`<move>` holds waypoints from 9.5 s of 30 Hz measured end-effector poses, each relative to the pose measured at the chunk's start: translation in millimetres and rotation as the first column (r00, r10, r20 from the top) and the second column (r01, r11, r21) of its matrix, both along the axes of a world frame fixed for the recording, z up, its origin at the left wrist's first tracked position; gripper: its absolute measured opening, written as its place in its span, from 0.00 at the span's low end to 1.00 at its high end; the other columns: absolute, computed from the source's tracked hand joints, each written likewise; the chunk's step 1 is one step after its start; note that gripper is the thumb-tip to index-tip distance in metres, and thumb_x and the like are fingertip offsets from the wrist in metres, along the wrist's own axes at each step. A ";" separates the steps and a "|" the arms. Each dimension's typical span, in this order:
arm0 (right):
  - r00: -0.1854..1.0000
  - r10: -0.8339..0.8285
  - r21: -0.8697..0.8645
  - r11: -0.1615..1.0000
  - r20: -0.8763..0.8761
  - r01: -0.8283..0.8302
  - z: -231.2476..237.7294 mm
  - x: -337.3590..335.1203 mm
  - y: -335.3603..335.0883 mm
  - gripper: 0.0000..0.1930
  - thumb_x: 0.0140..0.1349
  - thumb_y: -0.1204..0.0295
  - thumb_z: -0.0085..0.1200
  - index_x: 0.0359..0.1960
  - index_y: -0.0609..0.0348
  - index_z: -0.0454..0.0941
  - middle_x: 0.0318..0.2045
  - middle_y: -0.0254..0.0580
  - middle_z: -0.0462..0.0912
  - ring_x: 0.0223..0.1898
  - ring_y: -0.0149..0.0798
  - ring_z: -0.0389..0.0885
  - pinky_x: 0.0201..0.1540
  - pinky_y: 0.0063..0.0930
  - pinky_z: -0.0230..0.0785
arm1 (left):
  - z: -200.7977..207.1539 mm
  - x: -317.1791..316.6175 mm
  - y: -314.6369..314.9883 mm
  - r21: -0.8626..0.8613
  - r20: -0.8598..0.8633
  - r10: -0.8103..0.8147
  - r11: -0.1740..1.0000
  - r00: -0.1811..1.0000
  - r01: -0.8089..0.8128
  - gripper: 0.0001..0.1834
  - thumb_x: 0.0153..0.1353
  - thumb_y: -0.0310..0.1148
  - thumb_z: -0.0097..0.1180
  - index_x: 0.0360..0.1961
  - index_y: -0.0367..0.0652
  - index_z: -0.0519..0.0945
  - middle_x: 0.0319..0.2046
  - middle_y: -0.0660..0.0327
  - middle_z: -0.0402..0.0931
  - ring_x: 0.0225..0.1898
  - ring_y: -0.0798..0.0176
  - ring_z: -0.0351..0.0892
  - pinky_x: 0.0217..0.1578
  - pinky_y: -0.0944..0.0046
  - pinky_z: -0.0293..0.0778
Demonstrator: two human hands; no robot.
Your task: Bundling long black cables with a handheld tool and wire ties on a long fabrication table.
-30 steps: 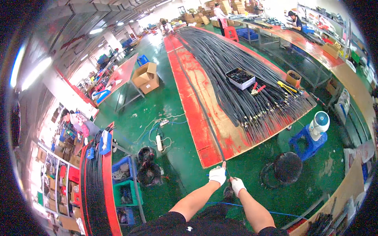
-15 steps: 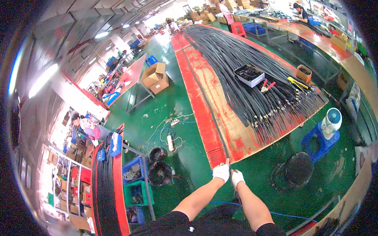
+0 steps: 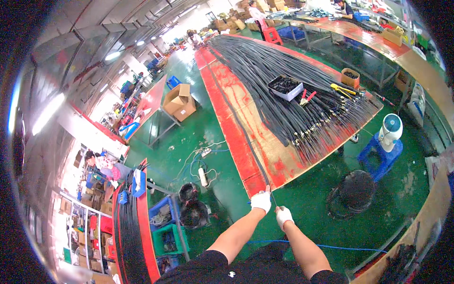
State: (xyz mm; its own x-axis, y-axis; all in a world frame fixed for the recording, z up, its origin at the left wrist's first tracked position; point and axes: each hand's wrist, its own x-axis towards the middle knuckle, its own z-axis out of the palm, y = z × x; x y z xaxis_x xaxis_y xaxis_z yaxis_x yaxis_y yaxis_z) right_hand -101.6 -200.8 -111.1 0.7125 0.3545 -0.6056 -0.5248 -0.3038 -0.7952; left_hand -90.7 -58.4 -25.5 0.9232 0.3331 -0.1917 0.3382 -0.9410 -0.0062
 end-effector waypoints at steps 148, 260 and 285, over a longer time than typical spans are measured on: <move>0.998 -0.039 0.098 0.994 -0.057 0.044 37.7 112.4 133.2 0.14 0.78 0.58 0.47 0.44 0.56 0.77 0.20 0.32 0.70 0.17 0.32 0.64 0.20 0.32 0.55 | 7.8 119.7 142.1 -0.102 0.082 0.166 0.982 0.983 -0.158 0.35 0.65 0.35 0.53 0.74 0.44 0.68 0.47 0.47 0.83 0.45 0.45 0.88 0.46 0.48 0.82; 0.996 0.025 -0.640 0.765 -0.085 -0.074 -12.6 -505.7 -483.0 0.20 0.70 0.65 0.55 0.58 0.64 0.82 0.51 0.60 0.87 0.55 0.49 0.85 0.61 0.39 0.75 | -62.0 -10.7 51.0 0.114 0.104 0.064 0.991 0.993 -0.075 0.30 0.72 0.36 0.44 0.74 0.47 0.68 0.44 0.48 0.84 0.43 0.47 0.88 0.43 0.48 0.82; 0.993 -0.071 -0.015 0.997 0.099 0.073 -58.4 -186.2 -153.1 0.20 0.78 0.57 0.51 0.36 0.64 0.78 0.30 0.36 0.78 0.34 0.33 0.72 0.41 0.32 0.68 | -75.2 -10.8 20.5 0.292 0.109 0.078 0.950 0.991 -0.106 0.27 0.73 0.33 0.44 0.73 0.45 0.70 0.41 0.54 0.83 0.40 0.52 0.87 0.40 0.51 0.80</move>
State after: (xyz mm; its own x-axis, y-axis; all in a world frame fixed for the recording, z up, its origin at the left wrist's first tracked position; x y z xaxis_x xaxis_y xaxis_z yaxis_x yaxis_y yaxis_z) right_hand -287.8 -353.9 -169.5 0.7923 0.2895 -0.5371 -0.4654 -0.2827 -0.8388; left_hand -101.5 -38.0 -100.8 0.8949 0.4459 0.0157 0.4359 -0.8663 -0.2440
